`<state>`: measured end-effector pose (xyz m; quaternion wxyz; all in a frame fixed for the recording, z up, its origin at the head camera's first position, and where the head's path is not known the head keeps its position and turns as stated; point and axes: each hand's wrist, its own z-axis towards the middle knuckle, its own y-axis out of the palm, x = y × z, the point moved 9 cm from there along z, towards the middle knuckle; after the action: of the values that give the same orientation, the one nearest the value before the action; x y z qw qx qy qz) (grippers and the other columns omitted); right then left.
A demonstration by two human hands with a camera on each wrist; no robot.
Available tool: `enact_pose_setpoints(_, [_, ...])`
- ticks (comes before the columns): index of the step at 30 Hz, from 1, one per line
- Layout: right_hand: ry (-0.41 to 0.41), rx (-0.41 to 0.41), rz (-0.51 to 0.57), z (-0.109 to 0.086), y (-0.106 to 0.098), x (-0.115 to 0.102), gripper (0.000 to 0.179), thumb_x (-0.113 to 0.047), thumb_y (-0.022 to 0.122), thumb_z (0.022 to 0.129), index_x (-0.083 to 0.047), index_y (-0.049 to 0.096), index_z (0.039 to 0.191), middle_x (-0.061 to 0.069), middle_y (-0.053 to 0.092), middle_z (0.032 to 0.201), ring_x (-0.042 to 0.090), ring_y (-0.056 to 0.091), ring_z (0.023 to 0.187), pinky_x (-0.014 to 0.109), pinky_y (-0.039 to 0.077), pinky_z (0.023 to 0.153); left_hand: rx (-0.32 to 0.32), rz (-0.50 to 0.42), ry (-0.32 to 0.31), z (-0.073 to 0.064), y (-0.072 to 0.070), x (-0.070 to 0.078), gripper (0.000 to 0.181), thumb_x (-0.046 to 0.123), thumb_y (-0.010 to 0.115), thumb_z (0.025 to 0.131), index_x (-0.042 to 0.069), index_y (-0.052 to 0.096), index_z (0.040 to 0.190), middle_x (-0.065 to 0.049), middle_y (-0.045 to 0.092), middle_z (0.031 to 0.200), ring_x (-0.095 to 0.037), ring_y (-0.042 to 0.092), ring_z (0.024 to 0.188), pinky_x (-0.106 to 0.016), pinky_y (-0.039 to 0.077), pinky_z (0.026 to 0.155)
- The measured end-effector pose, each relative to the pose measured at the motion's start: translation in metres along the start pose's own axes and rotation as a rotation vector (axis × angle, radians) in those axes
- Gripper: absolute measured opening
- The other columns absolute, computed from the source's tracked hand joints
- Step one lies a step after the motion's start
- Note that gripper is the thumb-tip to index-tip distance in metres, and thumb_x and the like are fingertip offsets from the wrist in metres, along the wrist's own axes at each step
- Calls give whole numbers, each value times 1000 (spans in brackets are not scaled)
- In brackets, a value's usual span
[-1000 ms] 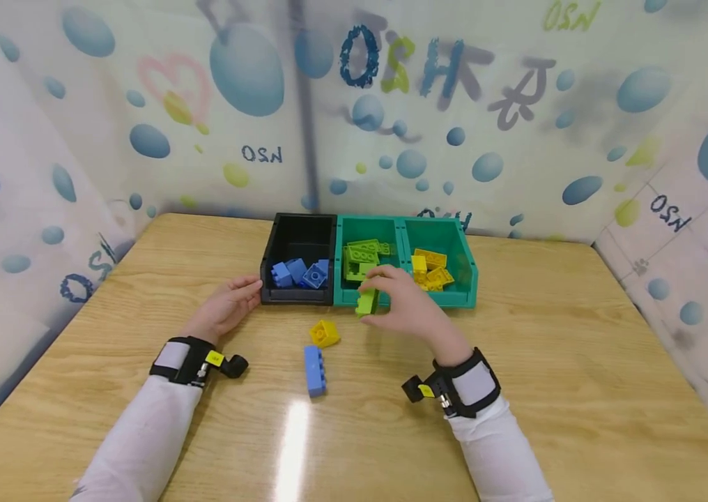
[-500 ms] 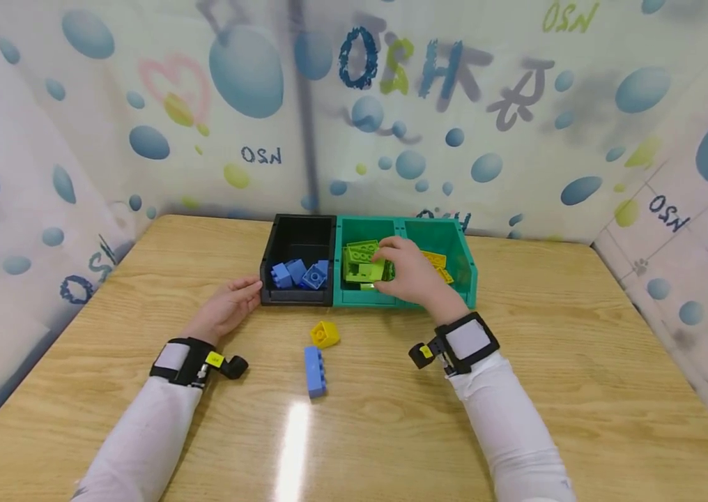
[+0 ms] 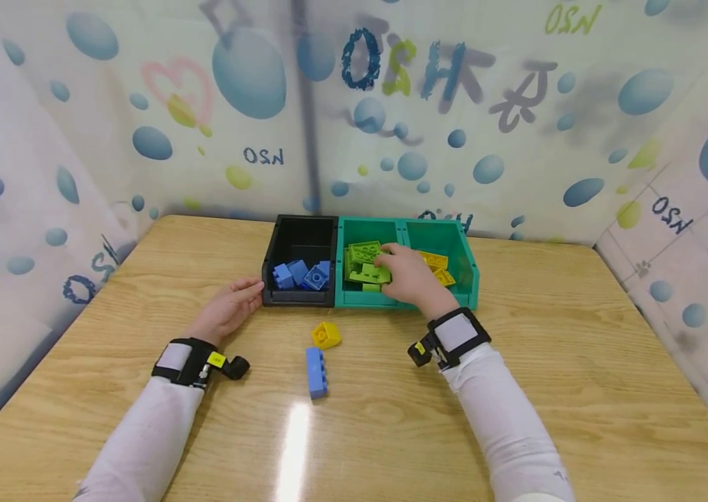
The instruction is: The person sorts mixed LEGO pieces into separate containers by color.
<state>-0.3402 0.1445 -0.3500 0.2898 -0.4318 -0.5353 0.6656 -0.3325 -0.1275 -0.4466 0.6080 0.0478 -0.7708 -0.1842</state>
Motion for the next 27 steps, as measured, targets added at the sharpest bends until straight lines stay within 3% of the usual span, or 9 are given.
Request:
enact_pose_setpoints(11, [-53,50,-130,2,6,-1,29,1,58,90,-4,64,117,20,46,141,41,39,131,56,21,111,-10,-22,17,-1,2,2,35,2,46,98,21,68,78,10,60,80,-3,54,75,-16,46,73])
enact_pose_setpoints(20, [-19,37,-281,8,11,2,37,-6,48,97,-9,53,133,14,43,145,39,33,135,56,20,112,-16,-22,30,0,3,3,35,2,45,98,21,67,78,10,61,80,-3,54,75,-16,45,74])
enact_pose_setpoints(27, [-49,64,-145,3,7,2,39,-6,53,94,-7,53,133,19,43,144,40,36,133,55,21,112,-22,-11,27,-1,4,3,35,2,46,98,21,67,78,10,60,80,-3,53,76,-16,45,74])
